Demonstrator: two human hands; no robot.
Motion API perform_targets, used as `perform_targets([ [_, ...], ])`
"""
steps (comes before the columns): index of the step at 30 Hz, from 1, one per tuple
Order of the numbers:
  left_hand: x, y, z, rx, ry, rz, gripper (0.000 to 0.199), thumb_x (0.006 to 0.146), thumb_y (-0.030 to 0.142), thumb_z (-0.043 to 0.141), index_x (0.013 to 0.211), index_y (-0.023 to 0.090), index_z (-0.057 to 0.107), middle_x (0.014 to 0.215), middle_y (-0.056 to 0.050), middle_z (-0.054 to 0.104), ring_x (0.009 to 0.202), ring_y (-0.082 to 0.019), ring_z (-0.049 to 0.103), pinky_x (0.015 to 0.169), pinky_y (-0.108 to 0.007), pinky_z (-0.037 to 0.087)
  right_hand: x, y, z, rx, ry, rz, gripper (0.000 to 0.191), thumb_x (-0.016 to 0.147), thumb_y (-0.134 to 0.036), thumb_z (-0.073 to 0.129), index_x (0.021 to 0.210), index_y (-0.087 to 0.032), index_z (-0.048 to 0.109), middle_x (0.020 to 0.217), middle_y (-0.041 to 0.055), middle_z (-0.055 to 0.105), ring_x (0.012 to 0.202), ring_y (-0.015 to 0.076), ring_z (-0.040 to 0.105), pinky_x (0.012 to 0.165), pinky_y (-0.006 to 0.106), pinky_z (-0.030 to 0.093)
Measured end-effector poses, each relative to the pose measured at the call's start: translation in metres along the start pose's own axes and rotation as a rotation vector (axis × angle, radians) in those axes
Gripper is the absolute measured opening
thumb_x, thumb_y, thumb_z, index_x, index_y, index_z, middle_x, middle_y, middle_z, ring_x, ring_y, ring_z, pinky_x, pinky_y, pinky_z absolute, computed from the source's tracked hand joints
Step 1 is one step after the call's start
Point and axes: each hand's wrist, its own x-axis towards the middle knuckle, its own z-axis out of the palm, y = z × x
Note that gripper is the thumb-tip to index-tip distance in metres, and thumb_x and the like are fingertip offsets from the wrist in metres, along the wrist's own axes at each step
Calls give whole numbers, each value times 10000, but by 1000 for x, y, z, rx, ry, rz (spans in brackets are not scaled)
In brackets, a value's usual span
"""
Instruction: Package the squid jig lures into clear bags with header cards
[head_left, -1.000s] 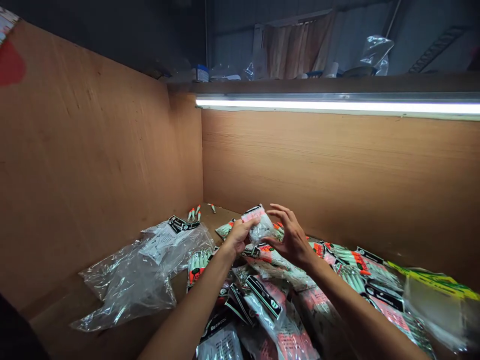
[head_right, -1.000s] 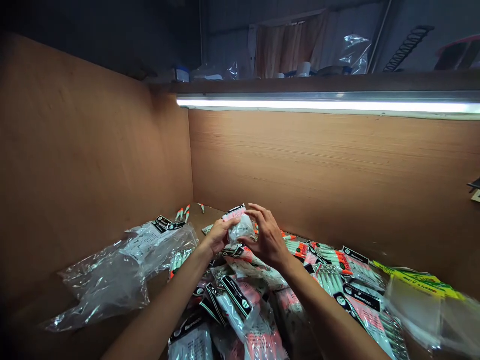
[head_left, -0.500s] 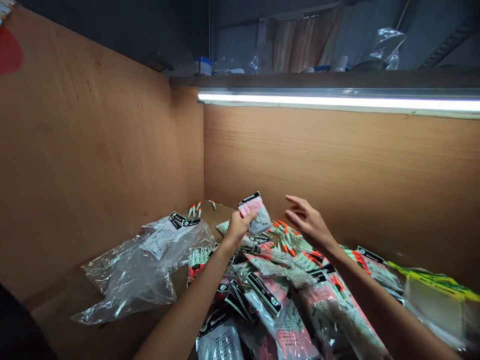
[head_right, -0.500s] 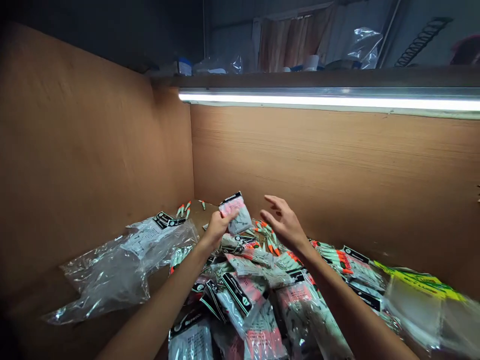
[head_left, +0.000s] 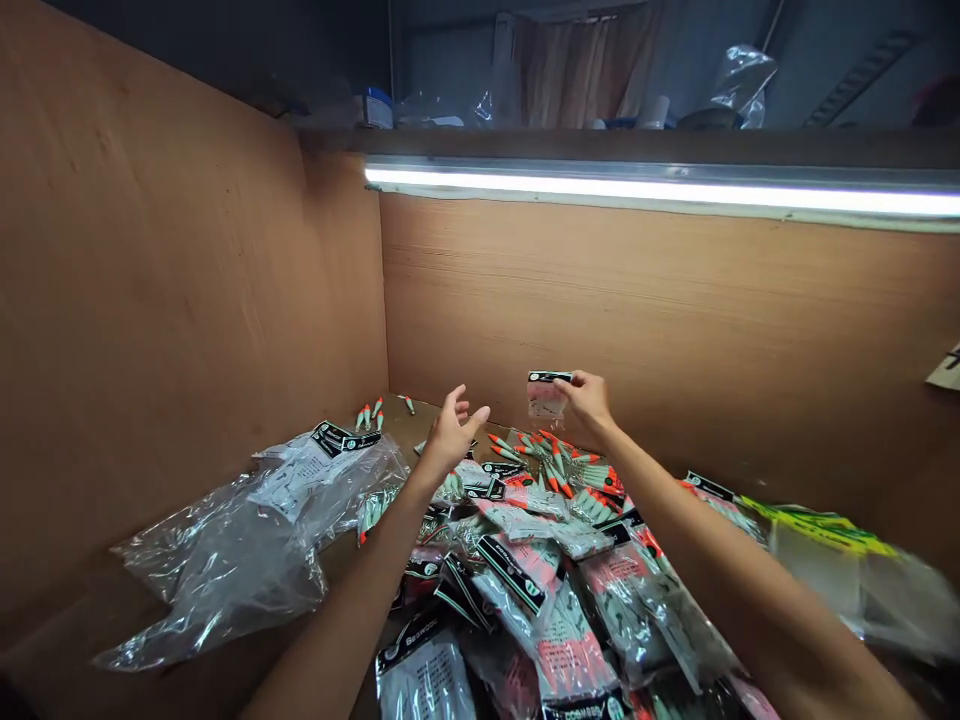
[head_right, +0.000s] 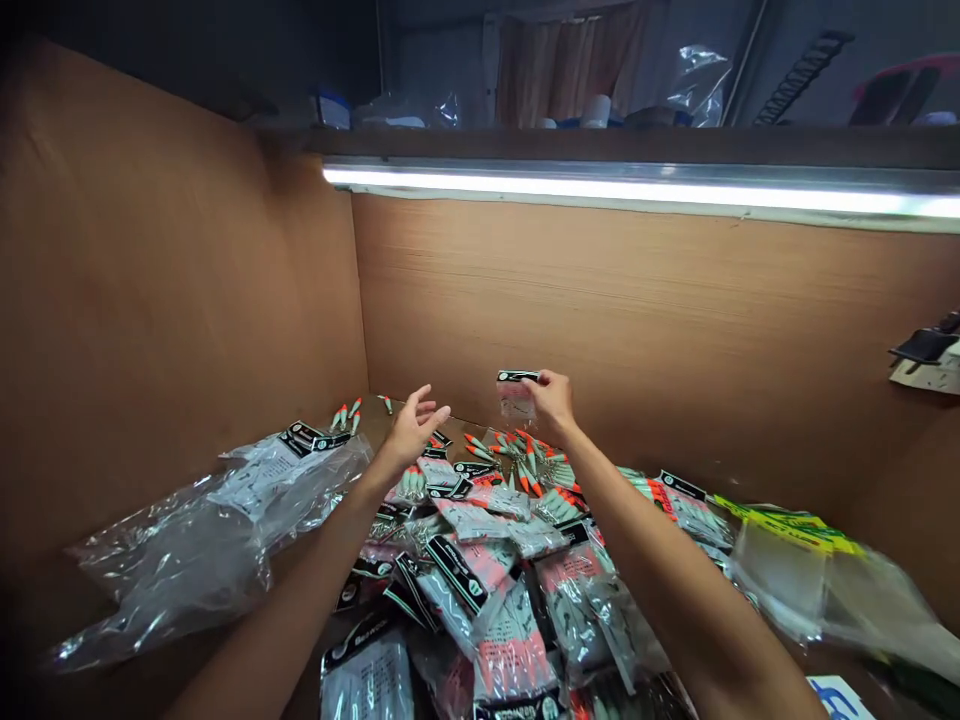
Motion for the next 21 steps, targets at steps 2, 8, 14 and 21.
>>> perform_targets([
  [2,0,6,-2,-18,-3,-8,802,804,482,712,1455,136,396,1295,-237,564,1132,-294,610,958,-433,469,6,15,3,0,8,20,335,675,-493,645,592,-188,535,556,-38,497,553,119,419,536,244,337],
  [8,-8,18,7,-51,-63,-41,772,821,448,708,1456,149,386,1299,-227,556,1119,-282,614,938,-416,478,12,39,0,-30,50,35,344,677,-509,646,616,-188,540,575,-36,513,570,121,430,532,236,330],
  [14,-10,26,9,-61,-85,-25,748,833,417,697,1457,150,382,1290,-225,556,1106,-284,623,930,-424,483,24,41,-13,-60,98,44,316,686,-460,664,605,-188,525,577,-47,484,568,114,411,529,231,325],
  [21,-10,27,8,-78,-77,-1,754,829,419,700,1459,157,379,1287,-216,557,1091,-276,630,933,-426,486,11,36,0,-69,26,23,320,719,-462,642,603,-199,500,567,-48,455,570,120,402,522,235,309],
])
